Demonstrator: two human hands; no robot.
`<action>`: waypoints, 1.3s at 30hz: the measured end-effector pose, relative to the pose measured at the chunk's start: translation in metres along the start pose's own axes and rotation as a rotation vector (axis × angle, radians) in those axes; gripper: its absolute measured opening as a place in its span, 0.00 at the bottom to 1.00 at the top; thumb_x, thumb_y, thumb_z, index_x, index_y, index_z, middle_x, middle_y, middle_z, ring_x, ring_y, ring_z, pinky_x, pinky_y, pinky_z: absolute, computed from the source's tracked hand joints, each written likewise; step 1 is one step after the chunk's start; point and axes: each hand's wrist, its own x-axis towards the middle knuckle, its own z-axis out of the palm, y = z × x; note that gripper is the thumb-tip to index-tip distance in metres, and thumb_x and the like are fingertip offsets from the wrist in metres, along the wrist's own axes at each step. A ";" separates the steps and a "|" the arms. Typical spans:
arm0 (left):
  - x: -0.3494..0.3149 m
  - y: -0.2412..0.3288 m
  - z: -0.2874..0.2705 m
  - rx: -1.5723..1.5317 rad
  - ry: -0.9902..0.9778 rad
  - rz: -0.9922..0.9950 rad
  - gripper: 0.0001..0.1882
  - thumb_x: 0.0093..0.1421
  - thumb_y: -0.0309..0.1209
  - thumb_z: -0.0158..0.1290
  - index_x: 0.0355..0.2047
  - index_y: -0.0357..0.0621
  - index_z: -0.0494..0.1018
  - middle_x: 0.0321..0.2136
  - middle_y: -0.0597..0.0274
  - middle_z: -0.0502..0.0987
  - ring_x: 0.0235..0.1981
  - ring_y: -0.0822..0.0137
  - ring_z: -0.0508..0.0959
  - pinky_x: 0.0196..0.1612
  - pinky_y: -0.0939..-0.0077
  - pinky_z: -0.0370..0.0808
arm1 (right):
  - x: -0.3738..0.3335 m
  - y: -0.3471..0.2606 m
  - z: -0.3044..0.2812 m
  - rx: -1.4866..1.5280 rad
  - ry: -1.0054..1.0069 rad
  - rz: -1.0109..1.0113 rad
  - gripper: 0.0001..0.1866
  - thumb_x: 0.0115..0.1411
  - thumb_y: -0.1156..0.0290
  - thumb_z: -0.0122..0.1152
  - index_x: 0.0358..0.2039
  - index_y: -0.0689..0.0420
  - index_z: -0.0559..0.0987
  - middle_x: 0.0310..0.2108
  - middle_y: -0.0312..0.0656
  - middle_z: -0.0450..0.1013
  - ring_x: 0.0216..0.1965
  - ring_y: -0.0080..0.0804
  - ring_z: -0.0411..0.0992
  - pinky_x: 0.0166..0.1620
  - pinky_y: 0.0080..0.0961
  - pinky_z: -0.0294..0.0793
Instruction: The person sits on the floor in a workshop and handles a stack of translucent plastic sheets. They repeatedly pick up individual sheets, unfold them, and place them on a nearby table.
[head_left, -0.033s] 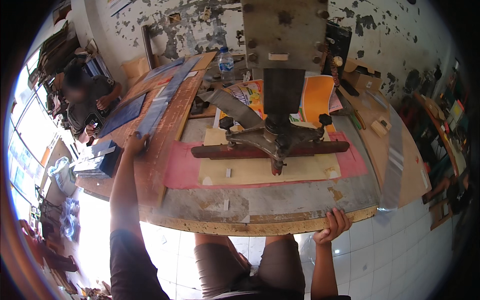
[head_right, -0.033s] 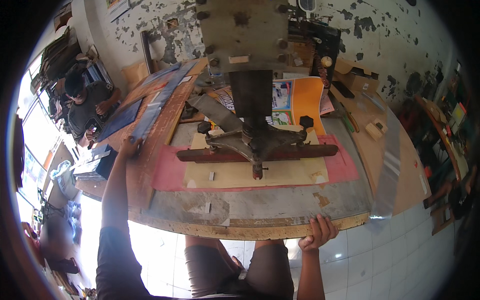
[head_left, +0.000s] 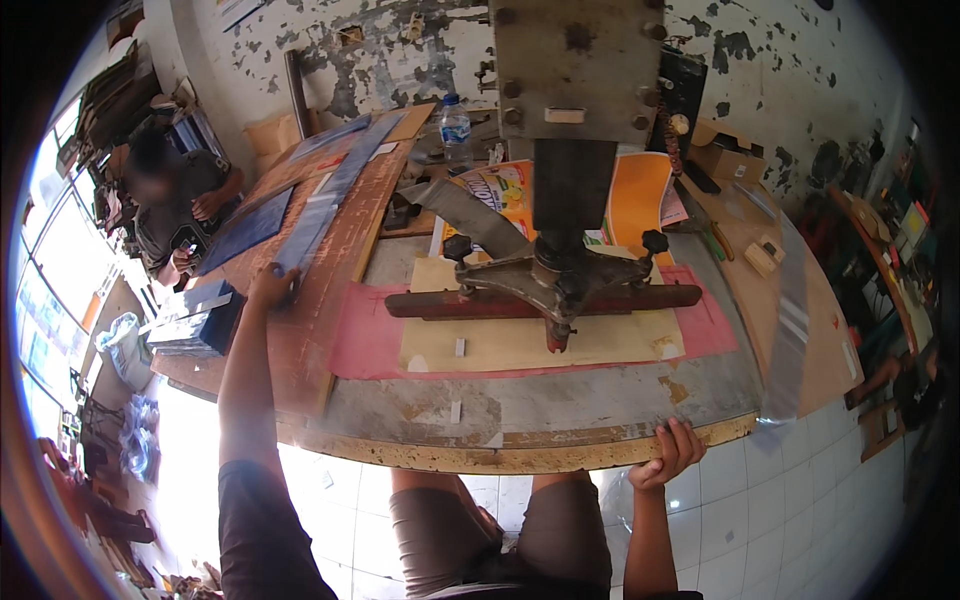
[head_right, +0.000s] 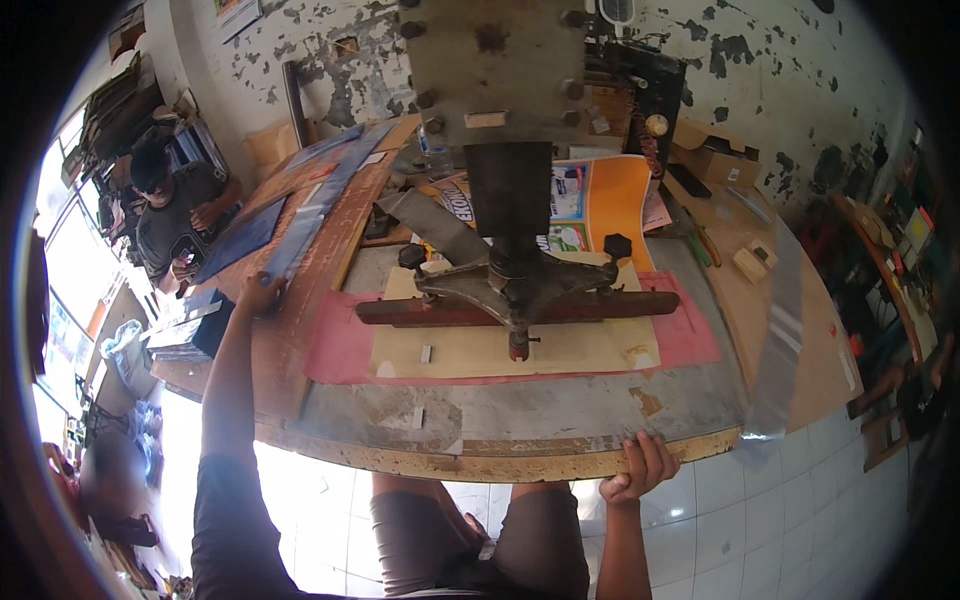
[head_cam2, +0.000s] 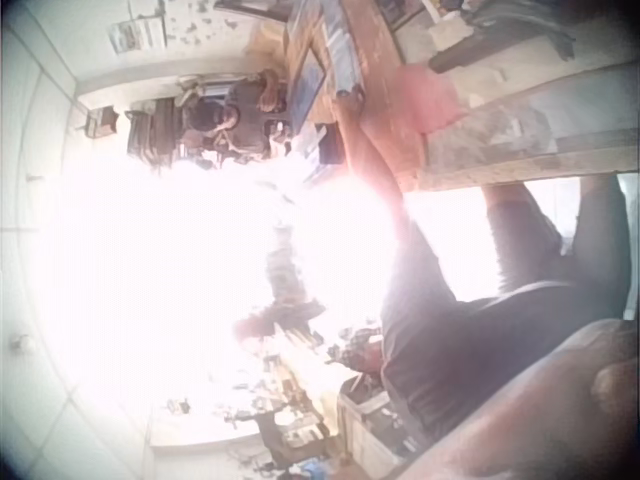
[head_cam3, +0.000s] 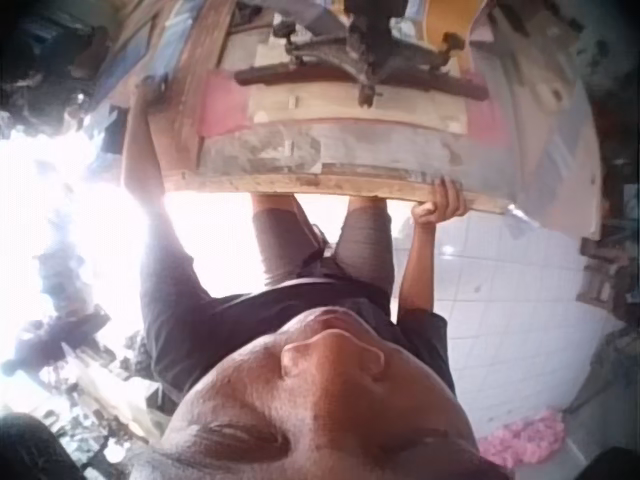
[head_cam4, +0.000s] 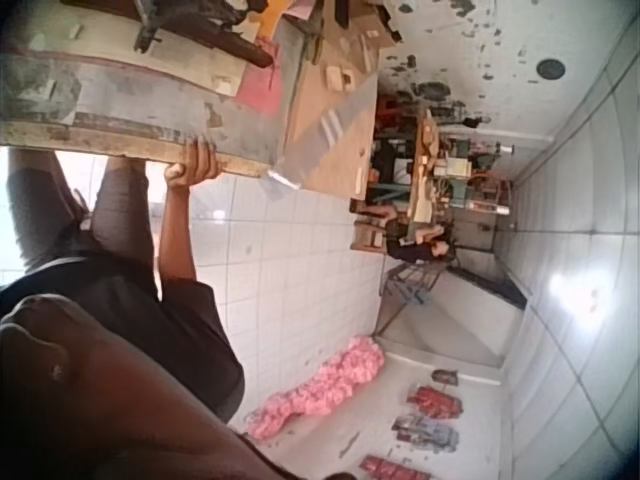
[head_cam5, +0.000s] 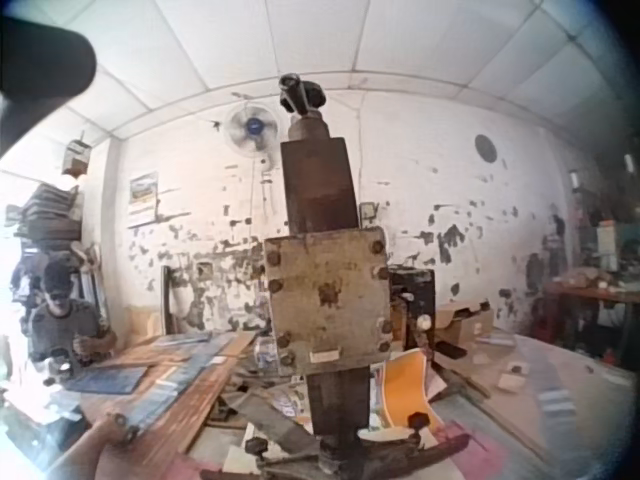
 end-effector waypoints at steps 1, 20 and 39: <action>-0.002 -0.002 -0.011 0.037 -0.019 0.041 0.44 0.59 0.64 0.56 0.60 0.36 0.73 0.58 0.33 0.73 0.61 0.40 0.73 0.63 0.53 0.69 | -0.001 -0.001 0.001 -0.001 0.002 -0.001 0.28 0.76 0.55 0.24 0.45 0.52 0.78 0.52 0.41 0.77 0.58 0.41 0.68 0.67 0.49 0.54; 0.017 0.035 -0.061 0.589 0.329 0.478 0.04 0.61 0.24 0.52 0.34 0.38 0.76 0.33 0.46 0.84 0.34 0.49 0.86 0.36 0.57 0.82 | 0.006 -0.011 -0.001 0.047 -0.013 0.019 0.27 0.77 0.55 0.26 0.47 0.56 0.77 0.54 0.47 0.74 0.58 0.46 0.67 0.64 0.51 0.56; 0.032 0.116 -0.229 0.826 0.790 0.458 0.03 0.58 0.26 0.58 0.33 0.43 0.76 0.30 0.55 0.82 0.32 0.57 0.86 0.34 0.67 0.84 | 0.001 -0.009 -0.004 0.072 -0.042 0.044 0.27 0.76 0.56 0.29 0.48 0.57 0.78 0.53 0.44 0.75 0.59 0.46 0.66 0.66 0.53 0.52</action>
